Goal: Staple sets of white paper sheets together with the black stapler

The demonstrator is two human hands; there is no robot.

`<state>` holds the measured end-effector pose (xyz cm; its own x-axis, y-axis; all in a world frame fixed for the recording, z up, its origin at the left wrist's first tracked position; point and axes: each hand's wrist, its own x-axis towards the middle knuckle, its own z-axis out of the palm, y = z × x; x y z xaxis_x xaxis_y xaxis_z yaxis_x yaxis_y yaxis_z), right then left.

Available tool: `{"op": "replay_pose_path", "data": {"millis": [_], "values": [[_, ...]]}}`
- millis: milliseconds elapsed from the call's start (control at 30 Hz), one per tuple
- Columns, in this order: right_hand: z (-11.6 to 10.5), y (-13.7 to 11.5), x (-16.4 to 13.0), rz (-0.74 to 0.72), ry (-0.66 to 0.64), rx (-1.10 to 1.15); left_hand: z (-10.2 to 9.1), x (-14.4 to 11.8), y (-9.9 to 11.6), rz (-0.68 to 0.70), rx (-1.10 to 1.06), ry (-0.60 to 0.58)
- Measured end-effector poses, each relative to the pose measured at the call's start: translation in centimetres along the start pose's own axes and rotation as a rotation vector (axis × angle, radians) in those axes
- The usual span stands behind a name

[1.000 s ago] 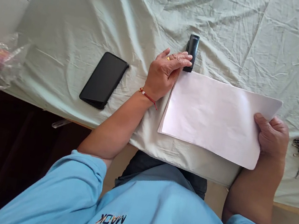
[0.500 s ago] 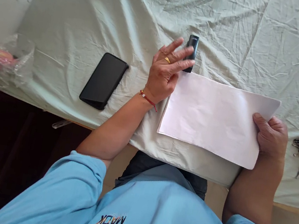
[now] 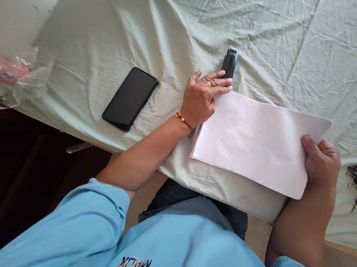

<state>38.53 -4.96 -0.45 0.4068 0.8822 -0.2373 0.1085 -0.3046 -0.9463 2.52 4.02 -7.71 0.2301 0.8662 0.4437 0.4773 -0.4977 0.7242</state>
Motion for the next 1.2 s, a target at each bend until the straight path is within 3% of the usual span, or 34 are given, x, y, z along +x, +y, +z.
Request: {"op": "replay_pose_path", "data": {"millis": [167, 267, 400, 533, 667, 867, 1067, 1200], "values": [[-0.3, 0.2, 0.0, -0.002, -0.055, 0.007, -0.3, 0.6, -0.6, -0.018, -0.333, 0.098], [-0.7, 0.6, -0.3, 0.033, -0.106, 0.019, -0.5, 0.6, -1.0, -0.068, -0.421, 0.127], [-0.9, 1.2, -0.5, -0.083, -0.058, 0.101, -0.9, 0.4, -1.0, -0.156, -0.500, 0.168], [-0.5, 1.7, 0.1, -0.207, 0.041, 0.216, -1.7, 0.3, 0.8, -0.318, -0.607, 0.166], [0.1, 2.0, 0.8, -0.265, 0.111, 0.296, -3.0, -0.6, 3.9, -0.507, -0.708, 0.033], [1.0, 2.1, 1.0, -0.225, 0.040, 0.312, -4.5, -4.9, 6.6, -0.616, -0.620, -0.192], [1.1, 2.0, 1.2, -0.160, -0.016, 0.188, -3.4, -7.3, 7.0, -0.575, -0.302, -0.029], [1.0, 1.8, 1.2, -0.178, -0.030, 0.199, -2.6, -7.1, 6.5, -0.536, -0.297, 0.062]]}}
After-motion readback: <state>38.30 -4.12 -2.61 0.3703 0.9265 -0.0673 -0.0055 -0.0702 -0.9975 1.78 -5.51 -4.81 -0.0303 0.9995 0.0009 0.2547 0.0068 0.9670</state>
